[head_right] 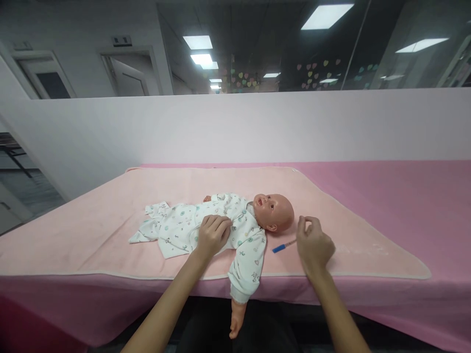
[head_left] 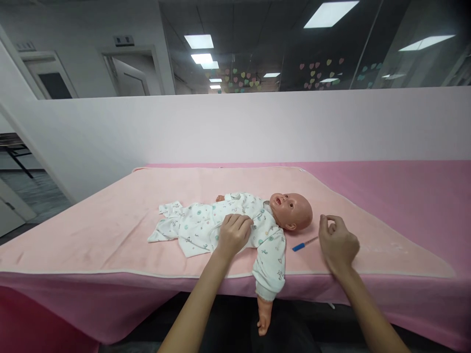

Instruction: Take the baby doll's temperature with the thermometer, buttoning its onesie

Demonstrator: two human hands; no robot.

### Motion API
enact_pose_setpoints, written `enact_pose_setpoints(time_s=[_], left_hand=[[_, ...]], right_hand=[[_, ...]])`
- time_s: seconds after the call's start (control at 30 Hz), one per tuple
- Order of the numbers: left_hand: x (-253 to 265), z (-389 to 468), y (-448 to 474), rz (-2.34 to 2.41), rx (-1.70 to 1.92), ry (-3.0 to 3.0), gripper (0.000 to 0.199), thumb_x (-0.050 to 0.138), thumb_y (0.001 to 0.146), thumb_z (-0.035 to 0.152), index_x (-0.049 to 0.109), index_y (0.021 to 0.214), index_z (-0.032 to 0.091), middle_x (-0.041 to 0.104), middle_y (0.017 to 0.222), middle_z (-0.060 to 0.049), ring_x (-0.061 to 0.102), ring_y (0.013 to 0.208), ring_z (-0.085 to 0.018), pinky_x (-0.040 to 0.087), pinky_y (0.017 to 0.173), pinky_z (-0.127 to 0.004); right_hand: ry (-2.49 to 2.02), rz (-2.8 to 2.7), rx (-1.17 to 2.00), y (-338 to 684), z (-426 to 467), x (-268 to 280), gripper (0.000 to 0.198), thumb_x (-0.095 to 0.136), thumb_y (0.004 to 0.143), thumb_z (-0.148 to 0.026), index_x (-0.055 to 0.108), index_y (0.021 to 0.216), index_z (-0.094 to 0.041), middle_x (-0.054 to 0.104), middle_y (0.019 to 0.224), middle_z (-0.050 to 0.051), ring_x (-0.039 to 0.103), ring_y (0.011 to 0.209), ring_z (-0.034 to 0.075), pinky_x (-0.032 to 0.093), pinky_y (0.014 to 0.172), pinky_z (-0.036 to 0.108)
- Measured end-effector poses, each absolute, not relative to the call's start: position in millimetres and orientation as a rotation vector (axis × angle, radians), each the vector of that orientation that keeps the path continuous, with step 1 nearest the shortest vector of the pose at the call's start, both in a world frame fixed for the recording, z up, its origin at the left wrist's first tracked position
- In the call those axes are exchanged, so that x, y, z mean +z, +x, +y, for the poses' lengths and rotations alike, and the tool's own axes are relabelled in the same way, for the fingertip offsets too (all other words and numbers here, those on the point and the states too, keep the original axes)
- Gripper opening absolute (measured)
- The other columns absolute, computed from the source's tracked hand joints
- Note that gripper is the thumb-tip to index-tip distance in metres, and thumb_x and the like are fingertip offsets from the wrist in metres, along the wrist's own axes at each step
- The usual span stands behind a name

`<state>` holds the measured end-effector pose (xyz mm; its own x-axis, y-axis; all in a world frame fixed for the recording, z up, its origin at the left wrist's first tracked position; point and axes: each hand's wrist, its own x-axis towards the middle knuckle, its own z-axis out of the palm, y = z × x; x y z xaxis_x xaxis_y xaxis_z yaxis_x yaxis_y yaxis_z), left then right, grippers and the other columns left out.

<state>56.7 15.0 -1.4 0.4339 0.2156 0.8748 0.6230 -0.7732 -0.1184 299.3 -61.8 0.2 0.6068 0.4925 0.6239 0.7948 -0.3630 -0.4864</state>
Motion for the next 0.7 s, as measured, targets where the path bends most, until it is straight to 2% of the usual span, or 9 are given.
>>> enact_pose_setpoints(time_s=[0.1,0.2,0.37,0.5,0.57,0.7], left_hand=[[-2.4,16.3,57.7,-0.649,-1.337,-2.217,0.012,0.049,0.079,0.008,0.054,0.08,0.019,0.065,0.081,0.001,0.054,0.073,-0.013,0.037,0.068,-0.029],[-2.2,16.6,56.7,-0.702,-1.396,-2.148,0.01,0.049,0.078,0.009,0.053,0.078,0.018,0.064,0.079,0.0,0.051,0.07,-0.014,0.036,0.066,-0.029],[-0.9,15.4,54.0,-0.915,-1.476,-2.089,0.016,0.047,0.079,0.008,0.049,0.068,0.018,0.06,0.067,0.001,0.047,0.064,-0.014,0.034,0.065,-0.03],[-1.9,15.6,54.2,-0.92,-1.461,-2.086,0.013,0.049,0.08,0.01,0.05,0.071,0.019,0.059,0.065,0.001,0.047,0.064,-0.014,0.034,0.067,-0.03],[-2.8,16.6,54.3,-0.954,-1.476,-2.057,0.01,0.052,0.081,0.014,0.05,0.072,0.019,0.058,0.063,0.001,0.047,0.064,-0.014,0.034,0.068,-0.03],[-2.3,17.3,53.8,-1.069,-1.547,-2.036,0.013,0.054,0.081,0.019,0.049,0.069,0.019,0.057,0.061,0.002,0.047,0.063,-0.014,0.034,0.069,-0.03]], right_hand=[[-1.539,-1.217,-0.486,242.2,-39.0,14.5,0.033,0.042,0.085,-0.038,0.065,0.086,-0.014,0.061,0.055,0.004,0.051,0.045,0.013,0.036,0.049,0.023],[-1.213,-1.618,-0.331,188.1,-10.8,21.2,0.028,0.038,0.084,-0.022,0.065,0.092,-0.018,0.067,0.076,0.004,0.057,0.057,0.012,0.04,0.055,0.021],[-1.145,-1.67,-0.025,167.3,9.0,9.1,0.03,0.035,0.079,-0.013,0.064,0.084,-0.02,0.066,0.078,0.002,0.06,0.071,0.014,0.044,0.065,0.024],[-1.041,-1.719,0.048,180.8,4.0,-0.3,0.036,0.038,0.07,-0.008,0.062,0.095,-0.02,0.065,0.09,0.002,0.06,0.081,0.015,0.045,0.07,0.024],[-1.04,-1.719,0.035,183.0,2.4,-1.2,0.038,0.039,0.069,-0.007,0.062,0.097,-0.019,0.065,0.092,0.003,0.059,0.079,0.016,0.045,0.068,0.024],[-1.047,-1.677,0.031,180.4,2.9,-0.2,0.025,0.044,0.076,-0.013,0.062,0.092,-0.019,0.065,0.086,0.002,0.058,0.072,0.015,0.044,0.065,0.024]])
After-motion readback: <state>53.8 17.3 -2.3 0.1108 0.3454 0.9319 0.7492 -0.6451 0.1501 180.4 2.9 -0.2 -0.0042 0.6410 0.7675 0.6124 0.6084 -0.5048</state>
